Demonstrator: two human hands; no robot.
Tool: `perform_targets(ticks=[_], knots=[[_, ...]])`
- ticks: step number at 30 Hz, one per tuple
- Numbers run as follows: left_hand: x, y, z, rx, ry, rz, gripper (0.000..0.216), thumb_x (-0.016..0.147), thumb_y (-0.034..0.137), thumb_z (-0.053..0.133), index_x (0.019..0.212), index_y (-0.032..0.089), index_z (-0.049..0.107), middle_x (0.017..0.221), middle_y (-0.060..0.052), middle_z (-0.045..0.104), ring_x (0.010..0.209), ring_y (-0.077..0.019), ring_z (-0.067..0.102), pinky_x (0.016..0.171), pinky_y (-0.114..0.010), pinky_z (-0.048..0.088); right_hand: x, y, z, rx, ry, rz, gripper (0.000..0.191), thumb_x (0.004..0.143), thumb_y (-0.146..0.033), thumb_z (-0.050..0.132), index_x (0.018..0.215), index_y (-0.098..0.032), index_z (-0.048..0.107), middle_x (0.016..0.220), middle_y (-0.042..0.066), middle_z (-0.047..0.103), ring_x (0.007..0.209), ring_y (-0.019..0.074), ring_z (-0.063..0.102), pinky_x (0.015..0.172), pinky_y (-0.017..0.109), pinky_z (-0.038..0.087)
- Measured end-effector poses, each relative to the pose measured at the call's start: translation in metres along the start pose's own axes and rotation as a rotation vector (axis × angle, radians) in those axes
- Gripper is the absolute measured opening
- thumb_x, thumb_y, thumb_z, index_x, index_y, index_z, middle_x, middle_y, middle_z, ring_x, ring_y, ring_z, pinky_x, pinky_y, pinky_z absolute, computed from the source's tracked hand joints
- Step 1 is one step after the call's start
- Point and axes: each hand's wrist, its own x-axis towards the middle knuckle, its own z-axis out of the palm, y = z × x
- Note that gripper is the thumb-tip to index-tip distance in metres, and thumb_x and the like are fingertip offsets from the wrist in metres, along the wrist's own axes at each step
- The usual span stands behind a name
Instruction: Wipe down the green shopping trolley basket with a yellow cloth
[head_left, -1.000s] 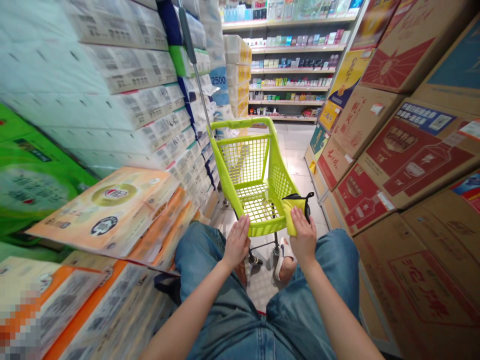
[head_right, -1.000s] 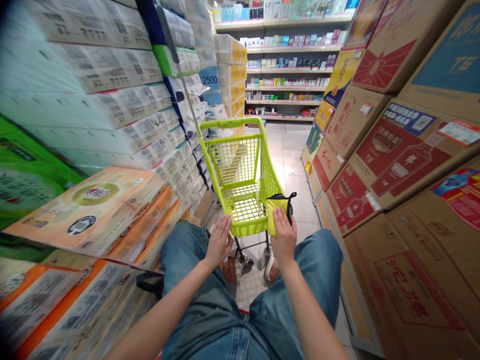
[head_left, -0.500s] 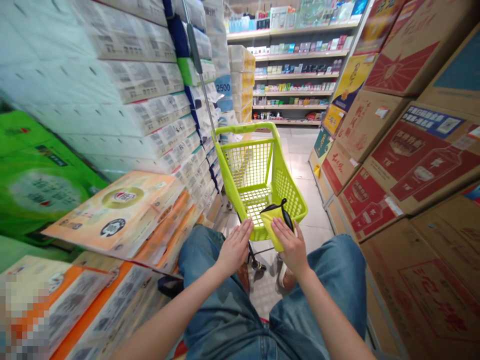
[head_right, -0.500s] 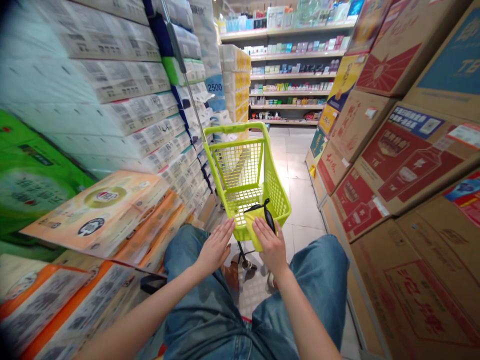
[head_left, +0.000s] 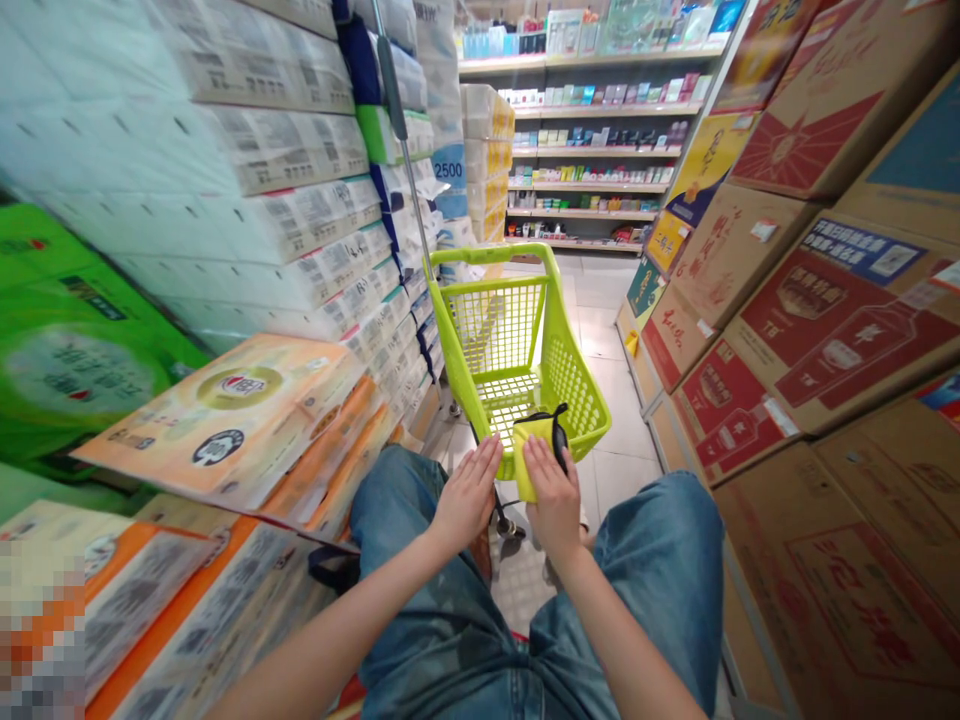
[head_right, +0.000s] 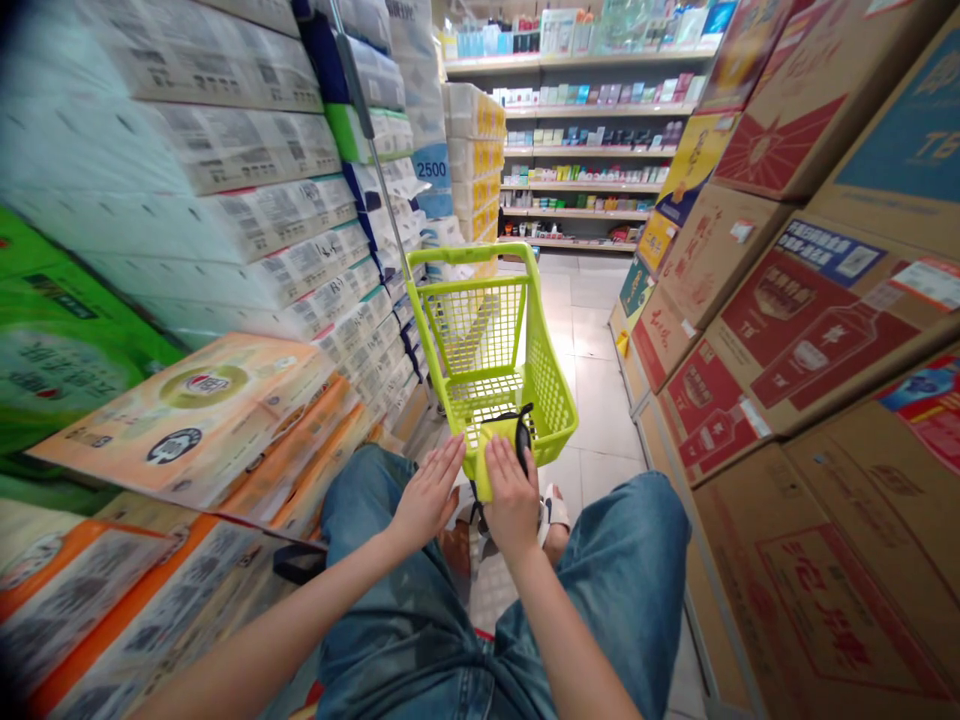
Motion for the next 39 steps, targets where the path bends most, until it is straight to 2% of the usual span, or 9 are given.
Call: perform_targets(ticks=[3, 7, 11, 14, 20, 26, 28, 32, 39], knots=[[0.000, 0.001, 0.001, 0.002, 0.003, -0.001, 0.092, 0.077, 0.000, 0.042, 0.159, 0.014, 0.003, 0.165, -0.010, 0.018, 0.153, -0.0215, 0.011, 0.122, -0.045, 0.026, 0.000, -0.006, -0.002, 0.039, -0.076, -0.114, 0.075, 0.076, -0.001, 0.040, 0.149, -0.017, 0.039, 0.149, 0.007, 0.051, 0.142, 0.0181, 0.043, 0.122, 0.040, 0.019], [0.002, 0.000, -0.006, 0.008, -0.027, 0.021, 0.088, 0.080, 0.003, 0.042, 0.159, 0.013, 0.003, 0.164, -0.011, 0.019, 0.153, -0.0220, 0.012, 0.122, -0.045, 0.025, -0.001, 0.034, -0.021, 0.043, -0.104, -0.233, 0.072, 0.081, -0.002, 0.041, 0.150, -0.020, 0.038, 0.148, 0.007, 0.053, 0.139, 0.0172, 0.046, 0.124, 0.042, 0.013], [0.006, -0.005, -0.022, 0.053, -0.106, 0.070, 0.086, 0.082, 0.005, 0.043, 0.158, 0.013, 0.004, 0.165, -0.011, 0.017, 0.153, -0.0218, 0.013, 0.123, -0.042, 0.023, -0.004, 0.080, -0.037, 0.005, -0.011, -0.133, 0.063, 0.087, -0.007, 0.043, 0.149, -0.022, 0.041, 0.143, 0.008, 0.057, 0.135, 0.0199, 0.052, 0.122, 0.044, 0.018], [0.008, -0.006, -0.032, 0.074, -0.159, 0.101, 0.087, 0.081, 0.004, 0.043, 0.158, 0.012, 0.003, 0.165, -0.011, 0.014, 0.153, -0.0210, 0.012, 0.123, -0.039, 0.022, -0.004, 0.100, -0.042, -0.031, 0.020, -0.061, 0.061, 0.089, -0.012, 0.047, 0.148, -0.023, 0.041, 0.142, 0.010, 0.058, 0.132, 0.0225, 0.055, 0.121, 0.045, 0.019], [0.012, -0.006, -0.050, 0.070, -0.248, 0.116, 0.091, 0.077, 0.005, 0.044, 0.158, 0.012, 0.003, 0.165, -0.011, 0.011, 0.153, -0.0209, 0.011, 0.122, -0.040, 0.023, -0.008, 0.108, -0.031, -0.004, 0.094, -0.011, 0.062, 0.090, -0.011, 0.046, 0.150, -0.025, 0.040, 0.141, 0.010, 0.059, 0.131, 0.0234, 0.056, 0.118, 0.045, 0.027], [0.024, -0.029, -0.079, 0.031, -0.485, 0.263, 0.101, 0.069, 0.010, 0.051, 0.158, 0.010, 0.004, 0.166, -0.010, 0.006, 0.153, -0.0225, 0.007, 0.124, -0.040, 0.019, -0.013, 0.106, -0.016, 0.029, 0.171, 0.038, 0.060, 0.092, -0.011, 0.045, 0.149, -0.026, 0.041, 0.140, 0.009, 0.060, 0.129, 0.0246, 0.057, 0.115, 0.046, 0.031], [0.027, -0.035, -0.084, 0.030, -0.525, 0.297, 0.102, 0.068, 0.012, 0.053, 0.158, 0.009, 0.004, 0.166, -0.011, 0.004, 0.153, -0.0225, 0.007, 0.124, -0.039, 0.018, -0.014, 0.108, -0.013, 0.039, 0.183, 0.041, 0.059, 0.092, -0.011, 0.046, 0.148, -0.026, 0.042, 0.139, 0.009, 0.060, 0.130, 0.0248, 0.057, 0.115, 0.046, 0.031], [0.024, -0.032, -0.078, 0.048, -0.502, 0.283, 0.100, 0.069, 0.011, 0.052, 0.157, 0.008, 0.004, 0.166, -0.011, 0.003, 0.154, -0.0227, 0.004, 0.125, -0.039, 0.015, -0.014, 0.108, -0.012, 0.038, 0.194, 0.045, 0.057, 0.091, -0.012, 0.048, 0.147, -0.025, 0.045, 0.139, 0.010, 0.061, 0.130, 0.0239, 0.057, 0.116, 0.045, 0.030], [0.011, -0.018, -0.058, 0.021, -0.328, 0.182, 0.096, 0.071, 0.009, 0.048, 0.157, 0.009, 0.005, 0.166, -0.012, 0.008, 0.154, -0.0225, 0.005, 0.124, -0.041, 0.017, -0.011, 0.105, -0.026, 0.014, 0.119, 0.018, 0.061, 0.087, -0.011, 0.050, 0.147, -0.024, 0.044, 0.142, 0.011, 0.058, 0.133, 0.0236, 0.054, 0.117, 0.043, 0.026]])
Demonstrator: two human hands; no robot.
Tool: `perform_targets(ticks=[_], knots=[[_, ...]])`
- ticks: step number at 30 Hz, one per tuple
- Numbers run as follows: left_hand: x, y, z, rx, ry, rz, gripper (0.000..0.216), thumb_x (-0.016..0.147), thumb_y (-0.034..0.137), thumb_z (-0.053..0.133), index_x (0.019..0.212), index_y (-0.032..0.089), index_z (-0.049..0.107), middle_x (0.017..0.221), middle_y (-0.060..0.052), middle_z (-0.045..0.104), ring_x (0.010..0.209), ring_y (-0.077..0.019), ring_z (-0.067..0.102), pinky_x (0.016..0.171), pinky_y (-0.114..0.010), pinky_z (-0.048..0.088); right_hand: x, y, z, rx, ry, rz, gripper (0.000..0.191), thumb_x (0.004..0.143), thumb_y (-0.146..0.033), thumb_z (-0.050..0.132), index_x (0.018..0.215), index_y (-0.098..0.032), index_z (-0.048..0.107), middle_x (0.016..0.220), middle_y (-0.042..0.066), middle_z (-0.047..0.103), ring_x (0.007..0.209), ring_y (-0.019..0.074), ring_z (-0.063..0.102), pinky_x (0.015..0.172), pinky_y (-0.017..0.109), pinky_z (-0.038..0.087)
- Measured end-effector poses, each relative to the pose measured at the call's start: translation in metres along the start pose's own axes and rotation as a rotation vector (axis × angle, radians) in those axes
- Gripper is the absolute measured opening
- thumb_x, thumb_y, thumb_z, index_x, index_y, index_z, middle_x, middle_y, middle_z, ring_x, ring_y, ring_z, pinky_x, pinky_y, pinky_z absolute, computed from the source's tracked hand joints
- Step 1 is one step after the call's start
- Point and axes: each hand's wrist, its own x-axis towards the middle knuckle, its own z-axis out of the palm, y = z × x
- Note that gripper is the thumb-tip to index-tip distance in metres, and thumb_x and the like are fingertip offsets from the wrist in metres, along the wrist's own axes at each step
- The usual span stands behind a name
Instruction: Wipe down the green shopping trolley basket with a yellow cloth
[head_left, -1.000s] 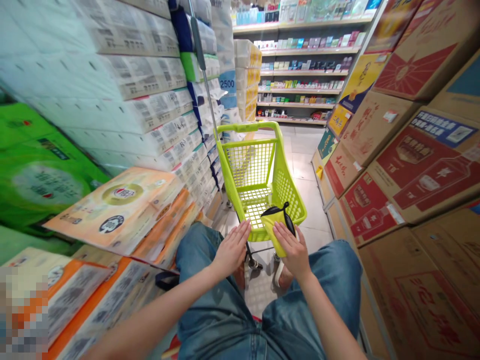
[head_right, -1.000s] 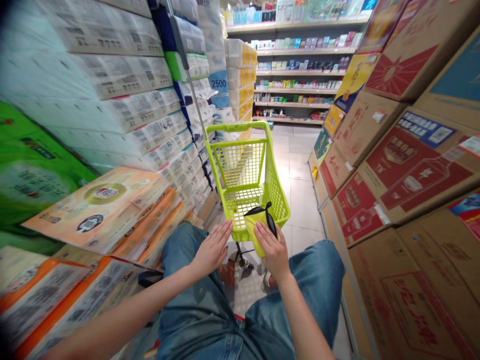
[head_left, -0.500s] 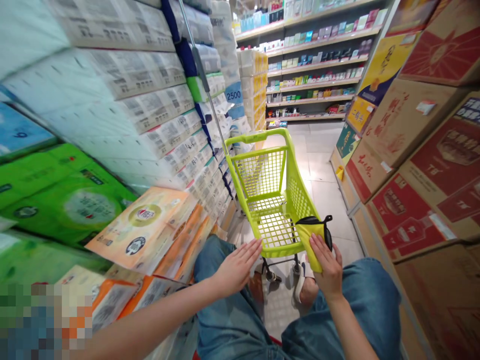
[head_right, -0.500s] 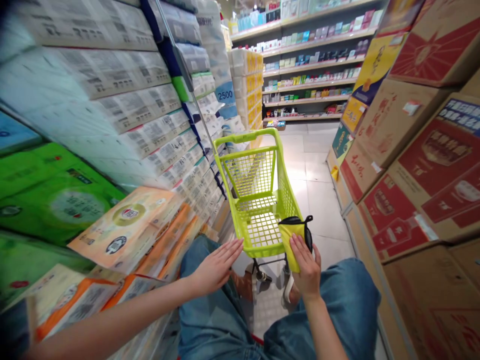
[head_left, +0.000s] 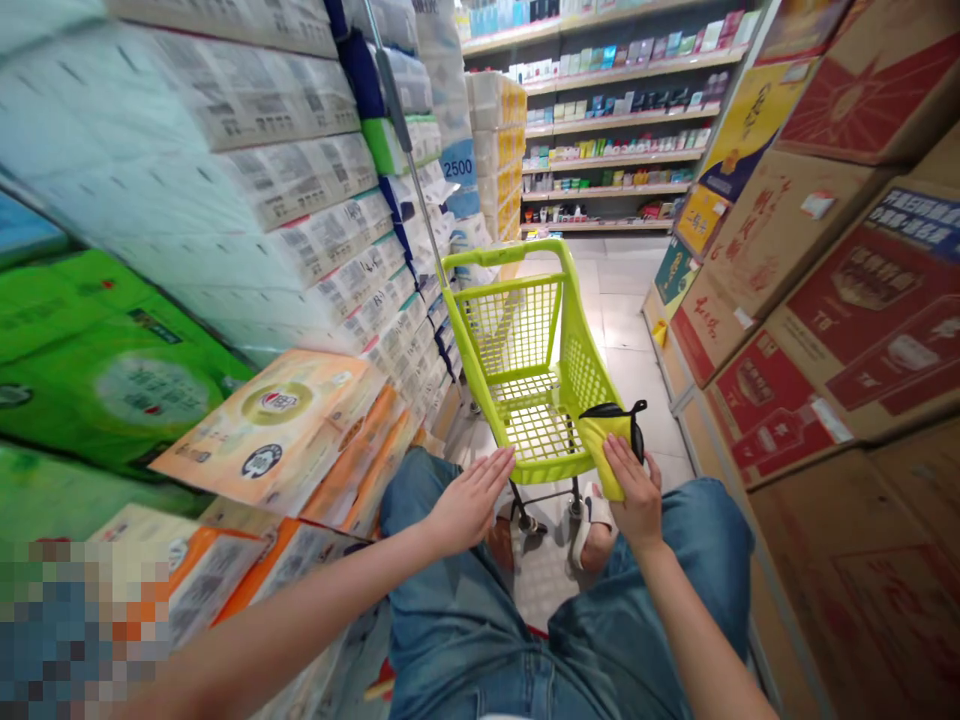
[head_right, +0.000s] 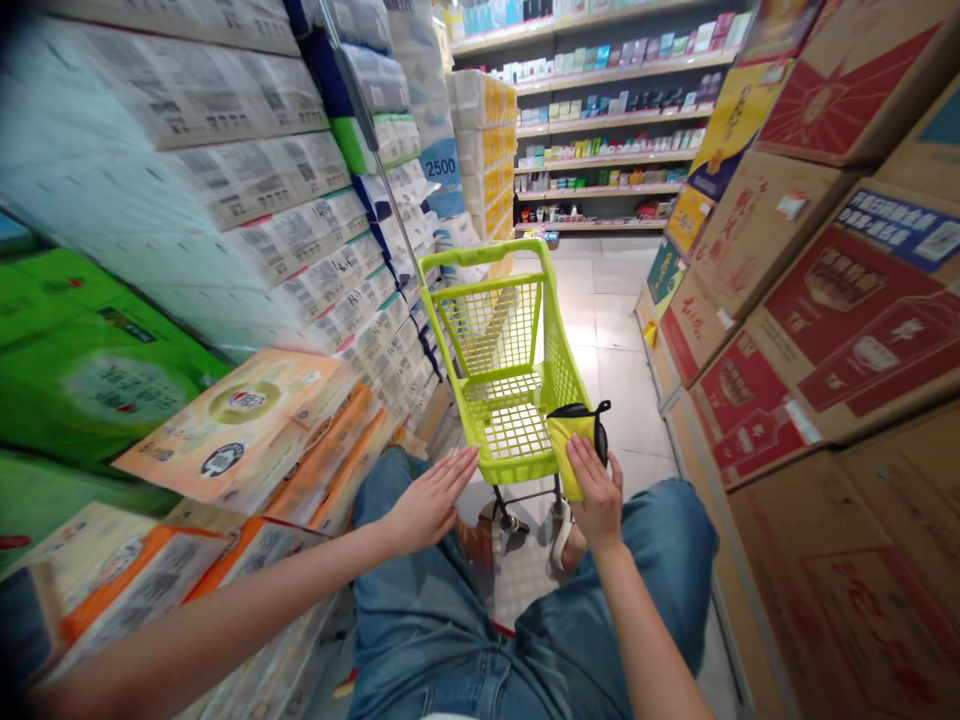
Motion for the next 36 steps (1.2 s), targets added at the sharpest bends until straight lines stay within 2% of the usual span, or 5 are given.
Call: perform_targets(ticks=[5, 13, 23, 32, 36], knots=[[0.000, -0.003, 0.016, 0.010, 0.128, 0.017, 0.087, 0.078, 0.006, 0.044, 0.158, 0.015, 0.011, 0.165, -0.009, 0.017, 0.153, -0.0187, 0.013, 0.123, -0.037, 0.019, 0.000, -0.015, 0.000, -0.021, -0.009, 0.065, 0.069, 0.082, -0.007, 0.044, 0.149, -0.025, 0.042, 0.143, 0.010, 0.057, 0.134, 0.0232, 0.053, 0.119, 0.046, 0.022], [0.008, 0.003, 0.047, 0.057, 0.321, -0.088, 0.080, 0.082, 0.002, 0.039, 0.158, 0.013, 0.015, 0.162, -0.009, 0.029, 0.151, -0.0177, 0.021, 0.122, -0.039, 0.025, 0.005, -0.121, 0.028, 0.050, -0.200, -0.079, 0.077, 0.075, -0.001, 0.040, 0.150, -0.019, 0.038, 0.149, 0.008, 0.051, 0.142, 0.0182, 0.042, 0.123, 0.043, 0.012], [0.022, 0.015, 0.079, -0.030, 0.572, -0.213, 0.080, 0.084, 0.000, 0.038, 0.158, 0.020, 0.016, 0.156, -0.007, 0.040, 0.147, -0.0178, 0.031, 0.119, -0.043, 0.034, 0.016, 0.003, -0.020, -0.108, -0.170, -0.054, 0.075, 0.074, -0.002, 0.042, 0.146, -0.025, 0.046, 0.145, 0.005, 0.056, 0.136, 0.0187, 0.051, 0.123, 0.045, 0.012], [0.028, 0.025, 0.091, -0.142, 0.668, -0.272, 0.075, 0.089, 0.002, 0.036, 0.158, 0.024, 0.015, 0.155, -0.008, 0.041, 0.146, -0.0194, 0.034, 0.118, -0.047, 0.036, 0.008, -0.116, 0.034, 0.018, -0.177, -0.112, 0.070, 0.078, -0.004, 0.042, 0.147, -0.014, 0.042, 0.148, 0.010, 0.052, 0.141, 0.0196, 0.044, 0.123, 0.042, 0.020], [0.027, 0.022, 0.091, -0.134, 0.647, -0.261, 0.076, 0.089, 0.000, 0.034, 0.158, 0.024, 0.014, 0.156, -0.008, 0.041, 0.147, -0.0188, 0.032, 0.118, -0.047, 0.036, 0.009, -0.087, 0.018, 0.028, -0.244, -0.266, 0.073, 0.080, -0.003, 0.042, 0.151, -0.020, 0.037, 0.149, 0.007, 0.051, 0.141, 0.0180, 0.044, 0.125, 0.044, 0.011]])
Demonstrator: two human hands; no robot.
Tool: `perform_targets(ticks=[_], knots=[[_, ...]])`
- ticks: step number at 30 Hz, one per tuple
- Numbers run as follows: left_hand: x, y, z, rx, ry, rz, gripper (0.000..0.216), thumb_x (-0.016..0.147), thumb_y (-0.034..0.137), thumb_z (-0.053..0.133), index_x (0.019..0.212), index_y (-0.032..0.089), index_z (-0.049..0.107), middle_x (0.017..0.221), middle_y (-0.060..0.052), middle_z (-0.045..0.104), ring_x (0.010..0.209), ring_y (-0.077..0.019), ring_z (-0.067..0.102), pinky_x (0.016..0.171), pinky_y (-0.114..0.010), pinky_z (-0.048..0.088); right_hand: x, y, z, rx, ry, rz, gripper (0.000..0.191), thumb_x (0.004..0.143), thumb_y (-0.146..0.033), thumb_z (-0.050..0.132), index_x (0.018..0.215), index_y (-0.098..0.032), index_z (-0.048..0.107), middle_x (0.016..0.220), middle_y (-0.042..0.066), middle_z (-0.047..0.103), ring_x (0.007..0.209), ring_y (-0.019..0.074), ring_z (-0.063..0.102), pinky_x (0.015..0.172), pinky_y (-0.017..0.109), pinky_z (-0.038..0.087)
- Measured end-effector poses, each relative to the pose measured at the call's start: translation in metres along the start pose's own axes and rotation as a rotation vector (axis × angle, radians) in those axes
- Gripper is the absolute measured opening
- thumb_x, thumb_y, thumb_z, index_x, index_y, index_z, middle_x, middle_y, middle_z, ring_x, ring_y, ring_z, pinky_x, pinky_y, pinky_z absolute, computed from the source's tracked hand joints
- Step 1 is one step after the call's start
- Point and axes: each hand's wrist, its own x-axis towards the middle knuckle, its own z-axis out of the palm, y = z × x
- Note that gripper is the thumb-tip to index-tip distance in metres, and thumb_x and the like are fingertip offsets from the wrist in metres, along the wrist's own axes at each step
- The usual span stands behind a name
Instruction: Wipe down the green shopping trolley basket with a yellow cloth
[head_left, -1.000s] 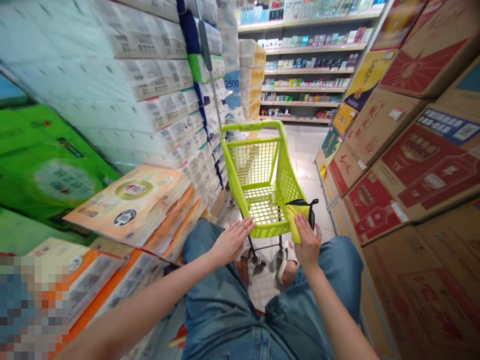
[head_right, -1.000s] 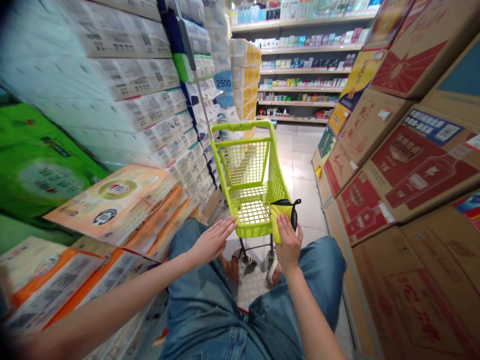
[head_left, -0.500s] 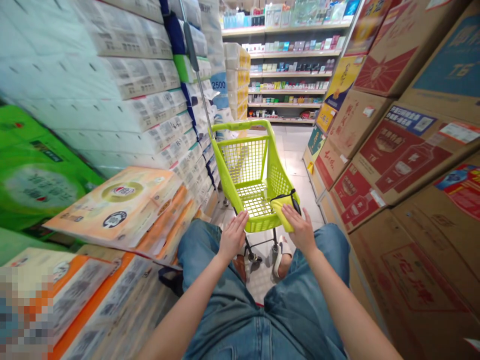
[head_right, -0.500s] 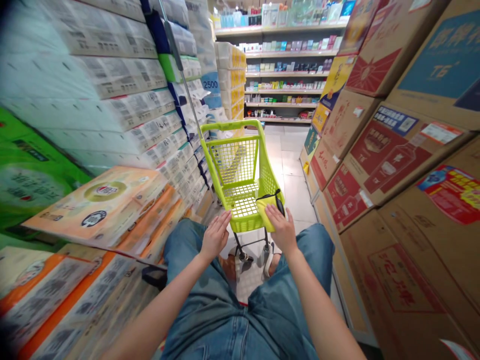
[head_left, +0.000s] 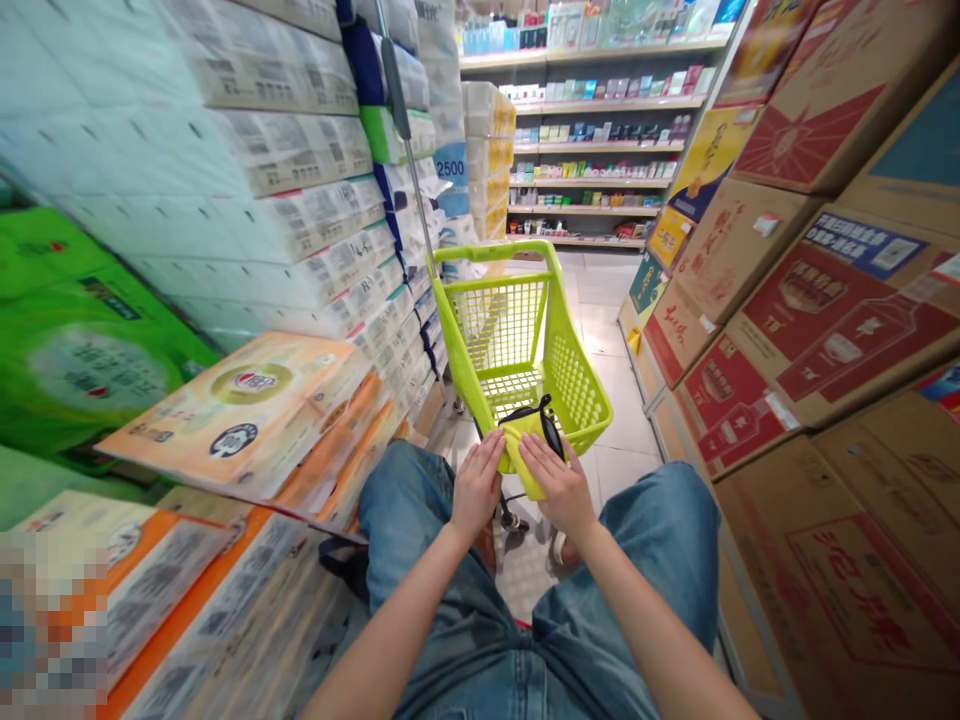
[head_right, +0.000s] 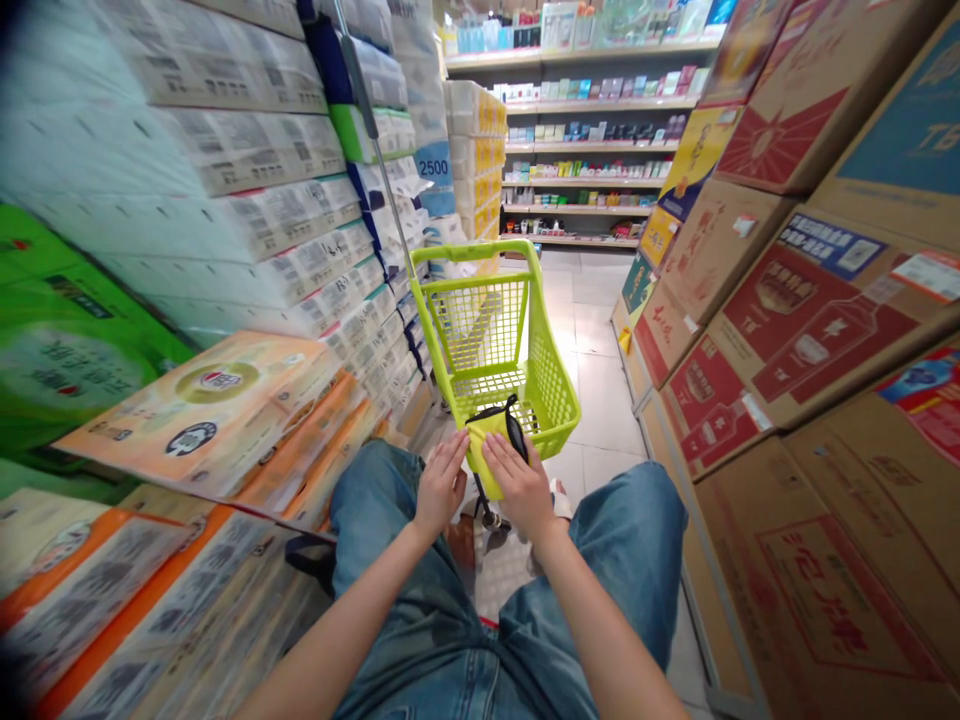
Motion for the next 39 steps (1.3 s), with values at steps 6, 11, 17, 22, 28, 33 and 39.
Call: perform_targets(ticks=[6, 11, 17, 22, 28, 33, 39], knots=[[0.000, -0.003, 0.002, 0.033, -0.018, 0.015, 0.082, 0.085, -0.003, 0.037, 0.158, 0.023, 0.013, 0.157, -0.007, 0.038, 0.147, -0.0189, 0.032, 0.119, -0.045, 0.035, -0.038, 0.092, -0.031, -0.126, 0.122, 0.155, 0.069, 0.081, -0.004, 0.043, 0.147, -0.021, 0.043, 0.145, 0.009, 0.055, 0.135, 0.0212, 0.052, 0.123, 0.048, 0.015], [0.000, -0.001, 0.003, 0.025, 0.036, 0.015, 0.078, 0.085, -0.003, 0.038, 0.157, 0.022, 0.021, 0.155, -0.007, 0.042, 0.146, -0.0190, 0.034, 0.118, -0.044, 0.036, -0.020, 0.057, -0.013, -0.176, 0.199, 0.364, 0.069, 0.077, -0.003, 0.042, 0.145, -0.018, 0.047, 0.144, 0.011, 0.056, 0.135, 0.0224, 0.052, 0.121, 0.046, 0.022], [-0.001, 0.007, -0.002, 0.054, -0.010, -0.007, 0.076, 0.088, 0.001, 0.039, 0.158, 0.021, 0.018, 0.157, -0.009, 0.037, 0.147, -0.0207, 0.032, 0.119, -0.046, 0.034, 0.014, -0.026, 0.013, -0.044, 0.053, 0.231, 0.071, 0.076, -0.002, 0.042, 0.146, -0.012, 0.044, 0.148, 0.012, 0.052, 0.141, 0.0213, 0.044, 0.123, 0.043, 0.017], [-0.001, 0.016, -0.009, 0.113, -0.087, -0.028, 0.075, 0.093, 0.011, 0.043, 0.159, 0.016, 0.007, 0.161, -0.013, 0.027, 0.150, -0.0239, 0.025, 0.119, -0.047, 0.032, -0.008, 0.016, -0.006, -0.019, -0.002, -0.015, 0.076, 0.078, -0.001, 0.041, 0.151, -0.020, 0.036, 0.150, 0.007, 0.050, 0.141, 0.0182, 0.044, 0.125, 0.045, 0.008], [0.001, 0.021, -0.016, 0.081, -0.117, -0.057, 0.065, 0.101, 0.023, 0.035, 0.159, 0.018, 0.005, 0.162, -0.010, 0.026, 0.151, -0.0220, 0.023, 0.120, -0.046, 0.031, -0.039, 0.100, -0.035, -0.117, 0.076, 0.165, 0.075, 0.078, -0.002, 0.042, 0.150, -0.022, 0.039, 0.148, 0.008, 0.052, 0.138, 0.0206, 0.048, 0.122, 0.045, 0.019], [-0.002, 0.018, -0.013, 0.056, -0.093, -0.061, 0.063, 0.101, 0.019, 0.031, 0.159, 0.018, 0.007, 0.162, -0.010, 0.026, 0.151, -0.0211, 0.022, 0.120, -0.046, 0.030, -0.018, 0.036, -0.007, -0.128, 0.199, 0.345, 0.071, 0.079, -0.003, 0.042, 0.148, -0.019, 0.042, 0.145, 0.012, 0.055, 0.136, 0.0234, 0.051, 0.120, 0.048, 0.020], [-0.003, 0.014, -0.010, 0.046, -0.075, -0.041, 0.063, 0.099, 0.014, 0.030, 0.159, 0.017, 0.010, 0.162, -0.011, 0.027, 0.151, -0.0208, 0.022, 0.120, -0.045, 0.030, 0.002, -0.033, 0.014, 0.019, 0.070, 0.107, 0.075, 0.079, -0.004, 0.041, 0.151, -0.019, 0.036, 0.149, 0.007, 0.051, 0.141, 0.0181, 0.044, 0.123, 0.042, 0.015]])
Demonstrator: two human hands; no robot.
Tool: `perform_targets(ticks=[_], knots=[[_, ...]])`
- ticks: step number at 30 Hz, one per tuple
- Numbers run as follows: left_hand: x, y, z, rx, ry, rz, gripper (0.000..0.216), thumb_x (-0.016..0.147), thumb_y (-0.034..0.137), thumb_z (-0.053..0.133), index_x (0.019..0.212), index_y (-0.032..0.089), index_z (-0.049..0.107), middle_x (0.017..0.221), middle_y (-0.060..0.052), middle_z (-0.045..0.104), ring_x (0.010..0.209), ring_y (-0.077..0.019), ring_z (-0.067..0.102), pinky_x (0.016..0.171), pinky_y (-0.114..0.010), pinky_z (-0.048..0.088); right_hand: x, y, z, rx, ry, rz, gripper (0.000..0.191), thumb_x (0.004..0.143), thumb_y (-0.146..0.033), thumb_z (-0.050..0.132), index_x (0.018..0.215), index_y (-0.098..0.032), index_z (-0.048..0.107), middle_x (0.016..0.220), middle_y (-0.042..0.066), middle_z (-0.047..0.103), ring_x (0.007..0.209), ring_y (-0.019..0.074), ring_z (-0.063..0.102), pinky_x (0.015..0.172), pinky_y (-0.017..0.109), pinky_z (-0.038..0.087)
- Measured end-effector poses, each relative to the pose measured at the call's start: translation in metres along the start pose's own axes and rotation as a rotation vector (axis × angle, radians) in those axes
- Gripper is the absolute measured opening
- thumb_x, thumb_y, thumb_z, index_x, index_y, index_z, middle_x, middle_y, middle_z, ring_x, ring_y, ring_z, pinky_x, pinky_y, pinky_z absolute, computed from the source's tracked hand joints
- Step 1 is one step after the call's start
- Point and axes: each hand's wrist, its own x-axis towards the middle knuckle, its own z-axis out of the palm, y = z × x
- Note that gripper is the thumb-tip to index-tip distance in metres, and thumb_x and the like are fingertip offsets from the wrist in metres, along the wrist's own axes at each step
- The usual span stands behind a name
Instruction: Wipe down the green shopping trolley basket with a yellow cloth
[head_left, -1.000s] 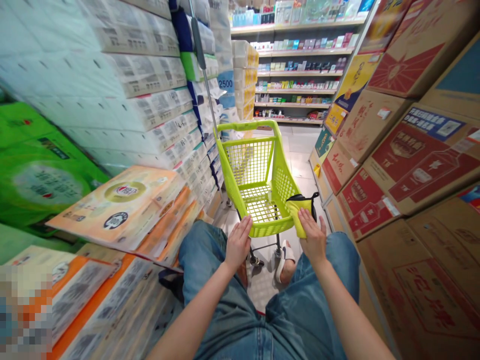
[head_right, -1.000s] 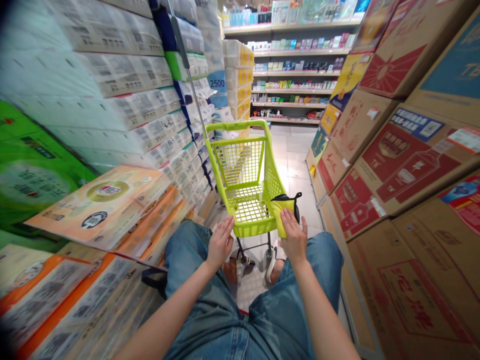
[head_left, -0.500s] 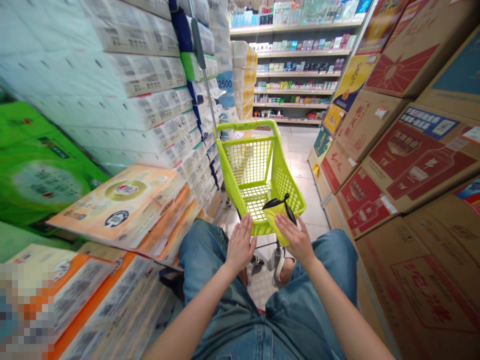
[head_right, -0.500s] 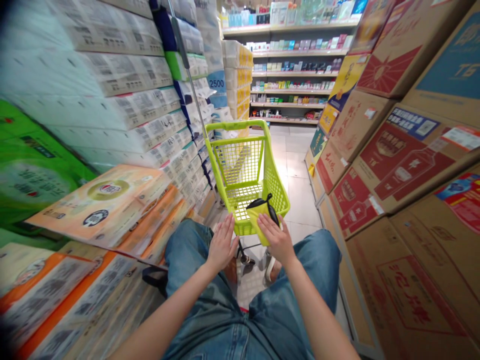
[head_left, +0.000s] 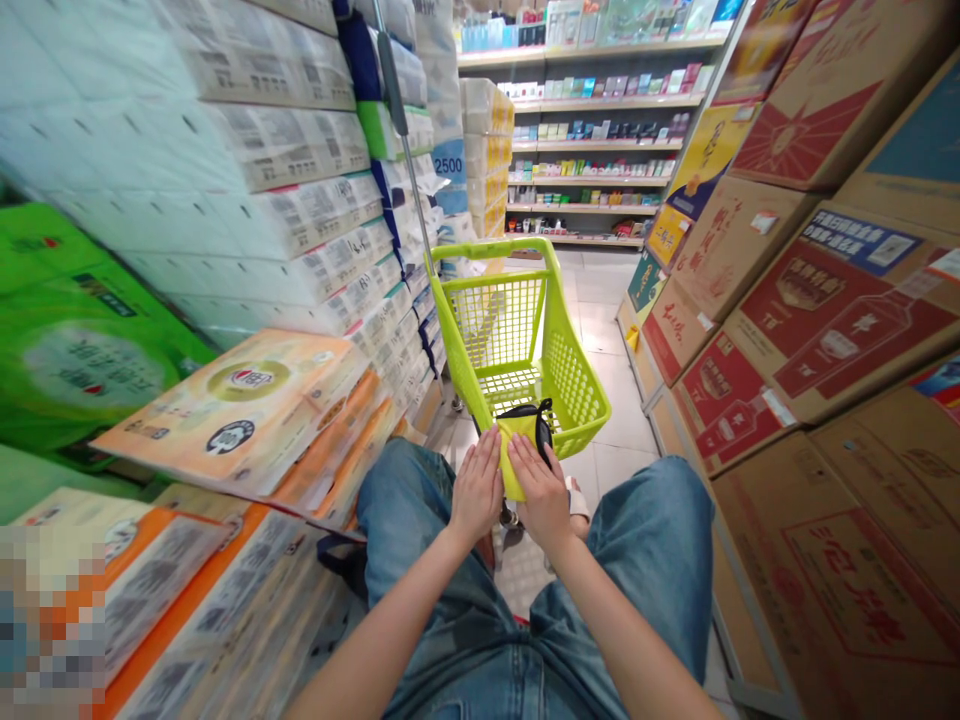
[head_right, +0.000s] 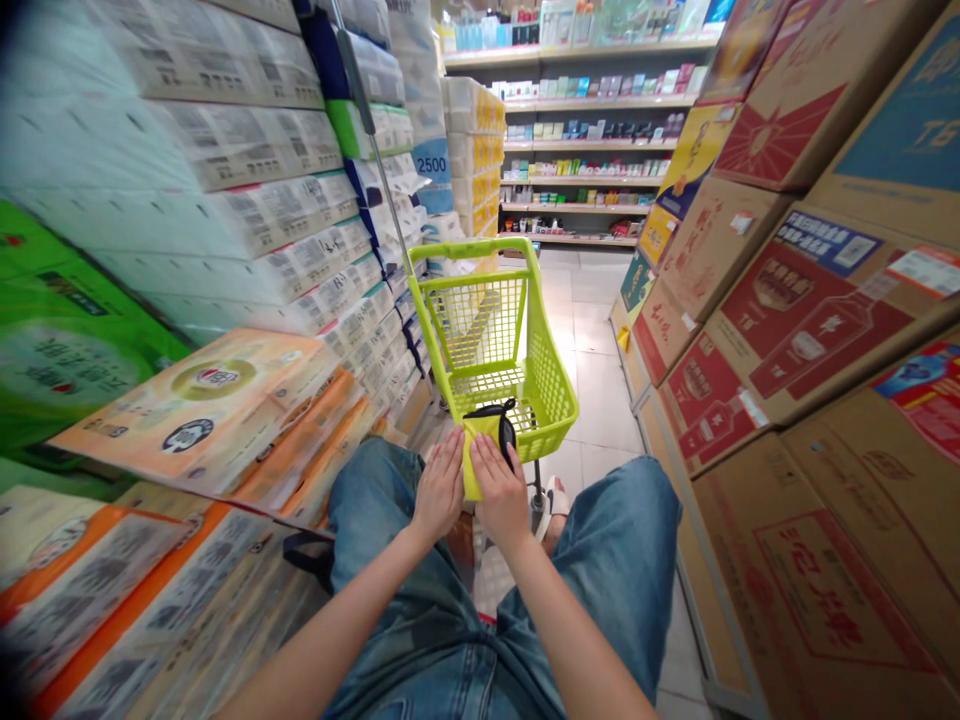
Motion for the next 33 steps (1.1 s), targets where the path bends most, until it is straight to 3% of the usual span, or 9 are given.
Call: perform_targets(ticks=[4, 9, 14, 19, 21, 24, 28, 30, 33], knots=[[0.002, 0.001, -0.001, -0.004, 0.005, -0.008, 0.063, 0.099, 0.016, 0.032, 0.159, 0.018, 0.012, 0.162, -0.011, 0.028, 0.150, -0.0208, 0.024, 0.120, -0.044, 0.030, -0.009, 0.060, -0.031, -0.042, -0.036, -0.061, 0.077, 0.075, -0.002, 0.042, 0.149, -0.023, 0.041, 0.146, 0.005, 0.055, 0.136, 0.0180, 0.050, 0.125, 0.045, 0.007], [0.003, 0.003, -0.002, -0.025, 0.014, -0.008, 0.062, 0.099, 0.016, 0.032, 0.158, 0.017, 0.013, 0.161, -0.012, 0.029, 0.150, -0.0209, 0.025, 0.119, -0.043, 0.030, -0.021, 0.126, -0.058, -0.171, 0.063, 0.138, 0.071, 0.075, -0.002, 0.042, 0.142, -0.023, 0.050, 0.142, 0.007, 0.058, 0.131, 0.0199, 0.056, 0.123, 0.048, 0.009], [0.001, 0.003, 0.000, -0.042, 0.018, -0.019, 0.062, 0.100, 0.017, 0.031, 0.159, 0.019, 0.012, 0.162, -0.011, 0.028, 0.150, -0.0208, 0.024, 0.120, -0.045, 0.030, -0.011, 0.066, -0.028, -0.197, 0.132, 0.299, 0.069, 0.075, -0.002, 0.042, 0.142, -0.018, 0.049, 0.144, 0.010, 0.056, 0.134, 0.0216, 0.053, 0.122, 0.048, 0.014], [0.000, 0.001, 0.000, -0.042, 0.005, -0.012, 0.062, 0.099, 0.015, 0.028, 0.159, 0.018, 0.010, 0.162, -0.012, 0.027, 0.151, -0.0209, 0.022, 0.119, -0.047, 0.030, 0.002, -0.006, 0.000, -0.004, 0.025, 0.085, 0.068, 0.080, -0.004, 0.041, 0.146, -0.017, 0.044, 0.146, 0.008, 0.055, 0.140, 0.0178, 0.045, 0.124, 0.041, 0.012], [0.001, -0.001, -0.001, -0.032, -0.001, 0.003, 0.063, 0.099, 0.015, 0.029, 0.159, 0.018, 0.010, 0.161, -0.011, 0.028, 0.151, -0.0210, 0.022, 0.119, -0.047, 0.031, 0.001, 0.001, -0.006, 0.023, -0.003, 0.024, 0.069, 0.080, -0.004, 0.041, 0.147, -0.020, 0.043, 0.146, 0.007, 0.055, 0.139, 0.0176, 0.047, 0.125, 0.042, 0.005], [0.002, -0.004, -0.002, -0.020, -0.010, 0.022, 0.064, 0.099, 0.016, 0.032, 0.159, 0.019, 0.010, 0.161, -0.011, 0.030, 0.150, -0.0216, 0.024, 0.119, -0.047, 0.032, -0.007, 0.048, -0.028, -0.002, -0.016, -0.007, 0.073, 0.077, -0.002, 0.042, 0.146, -0.024, 0.044, 0.144, 0.006, 0.057, 0.134, 0.0190, 0.052, 0.124, 0.048, -0.002], [0.002, -0.005, -0.002, -0.021, -0.003, 0.027, 0.064, 0.099, 0.016, 0.032, 0.159, 0.019, 0.010, 0.161, -0.011, 0.029, 0.149, -0.0216, 0.027, 0.119, -0.046, 0.031, -0.017, 0.112, -0.056, -0.124, 0.048, 0.142, 0.068, 0.078, -0.004, 0.043, 0.142, -0.024, 0.050, 0.141, 0.008, 0.059, 0.131, 0.0215, 0.056, 0.123, 0.050, 0.004], [0.002, -0.004, 0.000, -0.025, 0.005, 0.022, 0.063, 0.099, 0.016, 0.031, 0.159, 0.019, 0.011, 0.161, -0.011, 0.029, 0.150, -0.0214, 0.026, 0.119, -0.045, 0.031, -0.017, 0.117, -0.057, -0.158, 0.054, 0.205, 0.067, 0.077, -0.004, 0.043, 0.140, -0.023, 0.052, 0.141, 0.008, 0.059, 0.131, 0.0217, 0.056, 0.123, 0.050, 0.008], [0.001, -0.004, 0.002, -0.033, 0.014, 0.015, 0.063, 0.099, 0.016, 0.031, 0.158, 0.018, 0.012, 0.161, -0.011, 0.029, 0.150, -0.0212, 0.025, 0.120, -0.045, 0.030, -0.010, 0.082, -0.040, -0.169, 0.084, 0.289, 0.071, 0.074, -0.002, 0.043, 0.142, -0.021, 0.050, 0.143, 0.010, 0.057, 0.134, 0.0227, 0.053, 0.122, 0.049, 0.015]])
